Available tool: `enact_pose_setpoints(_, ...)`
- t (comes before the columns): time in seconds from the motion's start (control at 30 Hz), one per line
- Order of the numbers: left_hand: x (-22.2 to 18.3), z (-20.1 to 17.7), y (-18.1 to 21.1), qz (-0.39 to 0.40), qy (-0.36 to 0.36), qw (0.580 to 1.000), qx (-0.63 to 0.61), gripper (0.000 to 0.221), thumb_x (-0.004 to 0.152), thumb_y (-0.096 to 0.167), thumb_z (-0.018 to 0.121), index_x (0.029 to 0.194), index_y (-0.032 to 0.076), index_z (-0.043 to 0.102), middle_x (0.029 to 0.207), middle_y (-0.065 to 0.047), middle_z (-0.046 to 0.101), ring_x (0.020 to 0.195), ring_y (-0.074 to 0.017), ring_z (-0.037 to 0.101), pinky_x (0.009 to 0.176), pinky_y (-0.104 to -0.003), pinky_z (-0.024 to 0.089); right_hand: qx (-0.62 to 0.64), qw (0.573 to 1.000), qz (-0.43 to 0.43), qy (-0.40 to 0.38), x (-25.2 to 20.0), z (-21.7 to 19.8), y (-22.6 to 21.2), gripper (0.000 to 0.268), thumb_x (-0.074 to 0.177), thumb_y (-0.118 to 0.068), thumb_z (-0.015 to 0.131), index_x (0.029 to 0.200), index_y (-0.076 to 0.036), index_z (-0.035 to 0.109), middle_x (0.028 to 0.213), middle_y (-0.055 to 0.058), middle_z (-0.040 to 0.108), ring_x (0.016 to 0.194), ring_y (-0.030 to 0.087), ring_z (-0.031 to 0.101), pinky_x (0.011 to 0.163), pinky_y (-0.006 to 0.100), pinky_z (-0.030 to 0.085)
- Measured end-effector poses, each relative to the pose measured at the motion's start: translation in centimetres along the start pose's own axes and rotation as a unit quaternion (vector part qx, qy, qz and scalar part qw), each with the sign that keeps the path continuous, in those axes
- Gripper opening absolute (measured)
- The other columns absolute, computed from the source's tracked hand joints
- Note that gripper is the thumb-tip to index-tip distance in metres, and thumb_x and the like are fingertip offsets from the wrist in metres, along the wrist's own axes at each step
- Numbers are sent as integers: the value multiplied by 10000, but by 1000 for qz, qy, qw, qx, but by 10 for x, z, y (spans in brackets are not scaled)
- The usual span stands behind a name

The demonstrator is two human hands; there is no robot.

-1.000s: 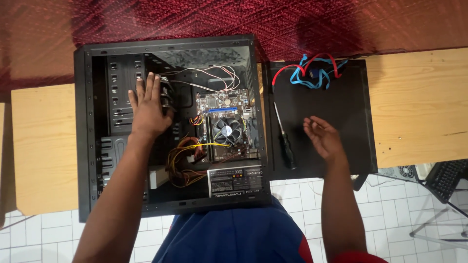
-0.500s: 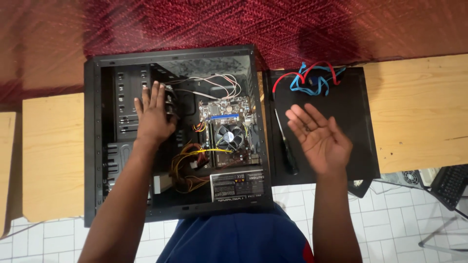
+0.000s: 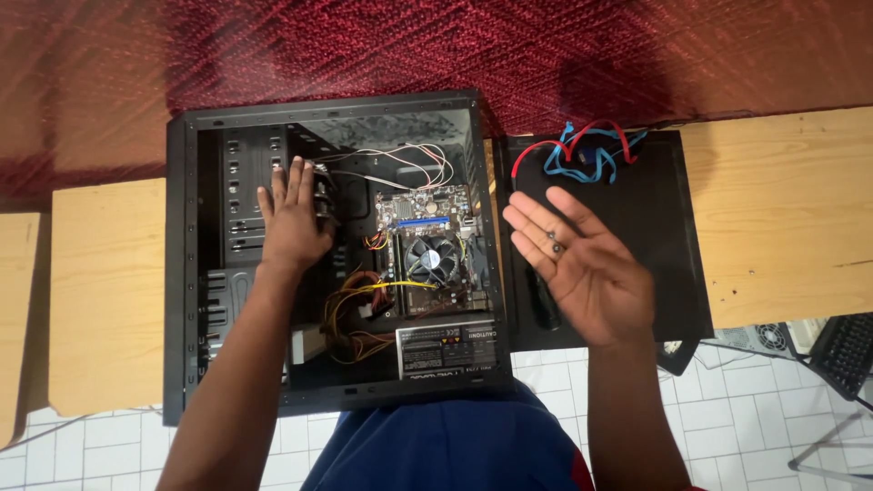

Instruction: Using a screwdriver to secure components and installing a hard drive inside a desktop computer case.

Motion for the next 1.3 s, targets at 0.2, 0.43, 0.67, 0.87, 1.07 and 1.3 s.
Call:
enact_pose_setpoints(0.2,2,0,0,-3,-5,1000,9,1059,774,326,685,1663,108,154,1737,-64,102,1572,-392,82,1243,-665,115,9,1000,0,29,-4,-15,-5,588,972,115,429,1551,87,337,1595,457,172,1501,560,164,1233,629,132)
enact_pose_setpoints(0.43,0,-3,3,-4,-8,1000,1,1041,770,307,686,1656,91,184,1736,-74,112,1570,-400,86,1242,-662,108,66,998,1,18,-21,-30,-9,649,941,212,392,1557,13,362,1593,403,253,1492,534,204,1203,633,225)
enact_pose_setpoints(0.67,-1,-2,2,-2,-5,1000,-5,1041,771,303,682,1659,86,183,1740,-70,98,1571,-404,75,1241,-662,87,108,993,3,-40,-28,-19,-14,615,975,220,368,1553,11,339,1552,428,297,1468,566,217,1173,663,275)
enact_pose_setpoints(0.87,0,0,1,-2,-2,1000,-4,1041,769,307,680,1658,89,183,1740,-63,97,1572,-398,75,1243,-664,87,126,991,21,-34,-23,0,-7,573,1022,168,397,1566,4,322,1595,375,242,1486,516,207,1172,613,327)
enact_pose_setpoints(1.07,-2,-2,2,-7,-1,1000,-2,1047,758,291,683,1659,99,186,1738,-63,117,1572,-394,95,1244,-658,105,170,983,52,-34,-24,0,10,572,1059,114,438,1592,-47,307,1606,269,295,1486,458,222,1174,576,334)
enact_pose_setpoints(1.3,-4,-3,2,-4,4,1000,-1,1044,761,273,669,1663,109,170,1736,-70,120,1571,-398,97,1237,-667,112,182,980,66,-43,-32,-32,18,594,1046,65,487,1591,-89,308,1566,213,372,1444,449,305,1118,554,425)
Point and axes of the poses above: each hand's wrist, its own x-axis towards the middle knuckle, its own z-axis out of the palm, y = z × x, the point moved 6 cm from there along x, towards the middle knuckle
